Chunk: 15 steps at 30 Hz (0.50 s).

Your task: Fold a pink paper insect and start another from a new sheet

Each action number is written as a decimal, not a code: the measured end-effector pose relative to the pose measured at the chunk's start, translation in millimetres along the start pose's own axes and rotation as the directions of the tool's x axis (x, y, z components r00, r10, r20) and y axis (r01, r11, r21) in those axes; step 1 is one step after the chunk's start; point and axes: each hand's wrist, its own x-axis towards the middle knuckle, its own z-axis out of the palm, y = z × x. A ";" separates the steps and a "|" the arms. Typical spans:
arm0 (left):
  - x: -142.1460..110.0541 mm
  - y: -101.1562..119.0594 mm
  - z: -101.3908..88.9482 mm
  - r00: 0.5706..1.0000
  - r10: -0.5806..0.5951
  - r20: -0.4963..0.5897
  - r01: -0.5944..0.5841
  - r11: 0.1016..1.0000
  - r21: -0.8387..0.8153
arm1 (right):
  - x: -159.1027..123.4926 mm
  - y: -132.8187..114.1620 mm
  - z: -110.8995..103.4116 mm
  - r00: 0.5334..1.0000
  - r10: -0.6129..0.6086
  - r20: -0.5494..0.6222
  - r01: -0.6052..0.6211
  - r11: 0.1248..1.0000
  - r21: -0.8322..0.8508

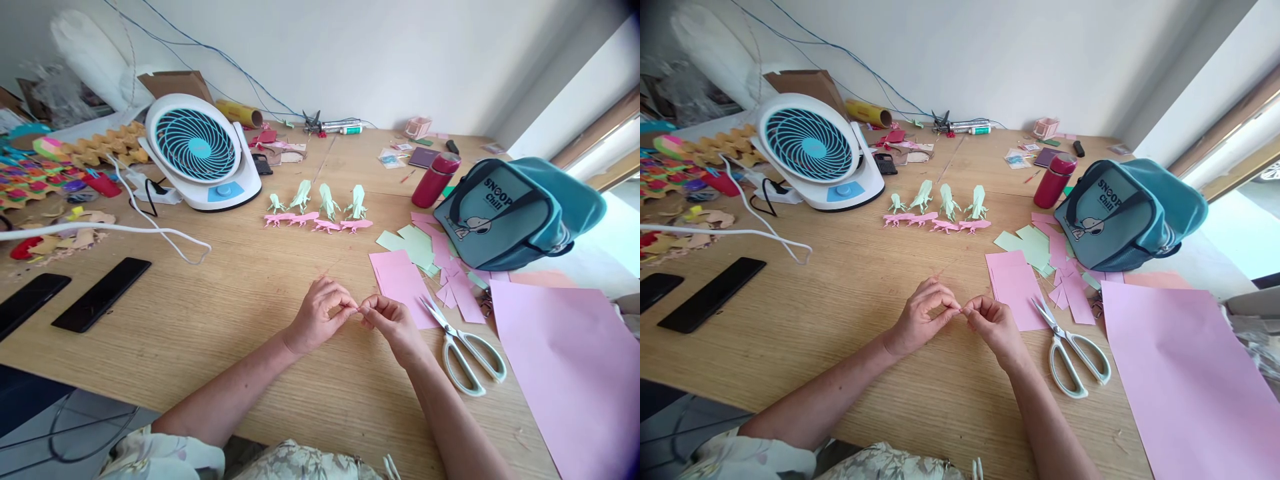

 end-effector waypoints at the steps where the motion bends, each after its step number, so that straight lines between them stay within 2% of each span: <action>1: 0.0 -0.4 0.0 1.000 -0.008 0.002 0.008 1.000 0.009 | 0.0 -0.7 -0.5 1.000 -0.008 -0.006 0.008 1.000 -0.004; 4: 0.7 -1.7 -0.4 1.000 -0.030 0.006 0.030 0.999 0.032 | -0.2 -2.6 -2.0 0.999 -0.050 -0.019 0.050 0.999 -0.005; 7: 1.4 -1.9 -1.3 0.999 -0.040 0.023 0.039 0.997 0.071 | -0.5 -2.3 -1.9 0.989 -0.143 -0.030 0.142 0.989 -0.032; 11: 1.1 0.1 -2.5 0.998 -0.057 0.039 0.050 0.987 0.152 | -1.3 2.2 2.0 0.955 -0.297 -0.013 0.290 0.942 -0.171; 15: 0.1 2.4 -3.2 0.998 -0.033 0.047 0.023 0.977 0.211 | -2.6 5.2 6.9 0.913 -0.403 -0.058 0.370 0.881 -0.297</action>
